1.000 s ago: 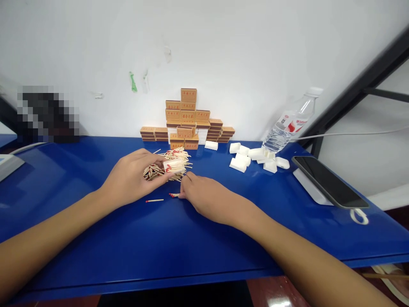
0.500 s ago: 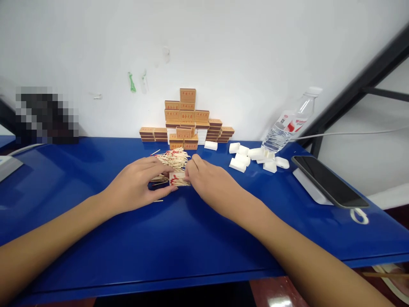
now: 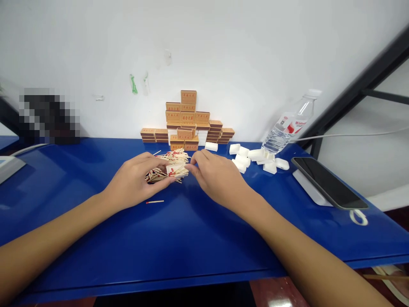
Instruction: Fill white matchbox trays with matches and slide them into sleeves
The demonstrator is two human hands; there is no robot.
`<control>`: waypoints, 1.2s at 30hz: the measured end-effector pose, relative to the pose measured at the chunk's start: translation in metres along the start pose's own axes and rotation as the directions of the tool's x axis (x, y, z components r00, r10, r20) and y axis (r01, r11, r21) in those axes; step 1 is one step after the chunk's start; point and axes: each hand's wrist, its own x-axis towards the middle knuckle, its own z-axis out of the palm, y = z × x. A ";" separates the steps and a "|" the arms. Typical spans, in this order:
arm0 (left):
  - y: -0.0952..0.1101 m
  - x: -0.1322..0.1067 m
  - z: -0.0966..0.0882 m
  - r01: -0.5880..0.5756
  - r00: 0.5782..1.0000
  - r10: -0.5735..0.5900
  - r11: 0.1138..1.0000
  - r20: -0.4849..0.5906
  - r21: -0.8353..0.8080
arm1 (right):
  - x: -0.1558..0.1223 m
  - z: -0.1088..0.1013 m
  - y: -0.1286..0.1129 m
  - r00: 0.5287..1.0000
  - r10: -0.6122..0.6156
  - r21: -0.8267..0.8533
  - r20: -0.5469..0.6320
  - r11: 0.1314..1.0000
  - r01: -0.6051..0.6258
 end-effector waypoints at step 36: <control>-0.002 -0.001 0.004 0.002 0.996 0.000 1.000 -0.089 0.028 | -0.003 0.009 -0.002 0.980 -0.125 0.017 -0.152 0.991 0.129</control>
